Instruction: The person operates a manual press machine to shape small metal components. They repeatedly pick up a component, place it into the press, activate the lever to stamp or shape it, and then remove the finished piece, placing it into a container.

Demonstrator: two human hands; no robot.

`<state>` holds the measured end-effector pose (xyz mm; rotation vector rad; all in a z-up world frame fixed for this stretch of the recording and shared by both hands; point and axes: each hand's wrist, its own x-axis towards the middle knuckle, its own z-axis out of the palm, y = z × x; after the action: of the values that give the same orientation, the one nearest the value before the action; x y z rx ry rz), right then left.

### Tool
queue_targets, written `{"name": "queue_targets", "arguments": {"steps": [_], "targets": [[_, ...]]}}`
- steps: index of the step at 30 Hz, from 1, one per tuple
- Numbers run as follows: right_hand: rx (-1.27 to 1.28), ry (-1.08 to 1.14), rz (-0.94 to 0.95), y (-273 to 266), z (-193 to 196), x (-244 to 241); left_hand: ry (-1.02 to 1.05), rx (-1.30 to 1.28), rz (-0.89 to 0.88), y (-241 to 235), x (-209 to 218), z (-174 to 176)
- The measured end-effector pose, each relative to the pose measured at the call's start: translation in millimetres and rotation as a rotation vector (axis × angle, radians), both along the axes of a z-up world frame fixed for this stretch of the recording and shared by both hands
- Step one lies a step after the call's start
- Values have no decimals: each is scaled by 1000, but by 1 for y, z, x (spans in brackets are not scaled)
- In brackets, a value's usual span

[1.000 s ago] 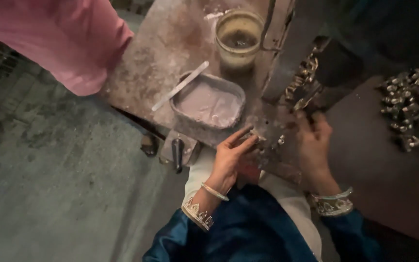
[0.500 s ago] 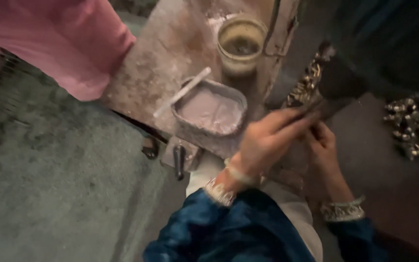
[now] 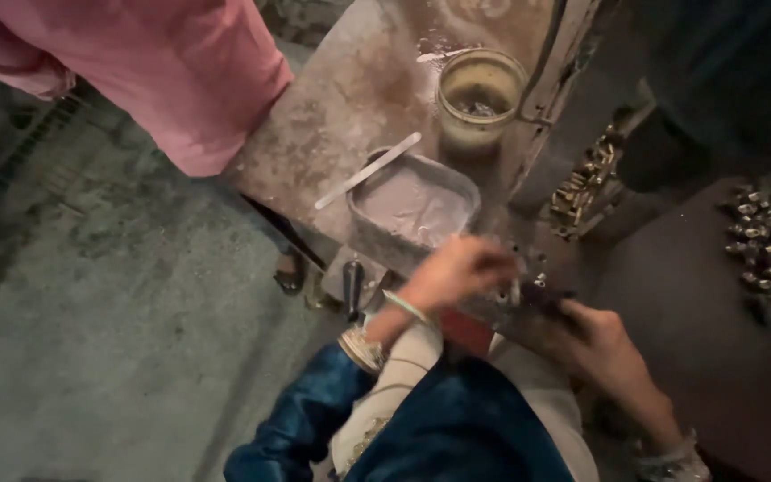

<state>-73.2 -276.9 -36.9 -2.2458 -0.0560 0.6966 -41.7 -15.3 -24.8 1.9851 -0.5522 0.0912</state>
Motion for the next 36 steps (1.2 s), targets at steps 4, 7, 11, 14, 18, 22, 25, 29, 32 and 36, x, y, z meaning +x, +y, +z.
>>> {"name": "queue_targets", "arguments": {"steps": [4, 7, 11, 14, 18, 22, 25, 29, 32, 36], "targets": [[-9, -776, 241, -9, -41, 6, -160, -137, 353, 17, 58, 30], [-175, -712, 390, -6, -40, 22, -181, -179, 573, 17, 71, 56], [-250, -961, 375, -2, -39, 24, -235, -53, 451, -4, 30, 0], [-92, -780, 147, -2, -54, 33, -137, 57, 301, -36, -8, -10], [645, -531, -253, -7, -66, 35, -89, -211, 321, -75, -31, -1], [817, -394, -233, 5, -28, 50, -164, -323, 321, -83, -5, 24], [1008, -319, -328, 12, -37, 59, -126, -281, 385, -81, 3, 37], [933, -565, -525, 34, -14, 47, -13, -502, 369, -70, 0, 35], [887, -471, -361, 10, -10, 68, 11, -397, 316, -77, -16, -12], [844, -232, -183, -2, 3, 74, 139, 213, -130, -152, -48, -85]]}}
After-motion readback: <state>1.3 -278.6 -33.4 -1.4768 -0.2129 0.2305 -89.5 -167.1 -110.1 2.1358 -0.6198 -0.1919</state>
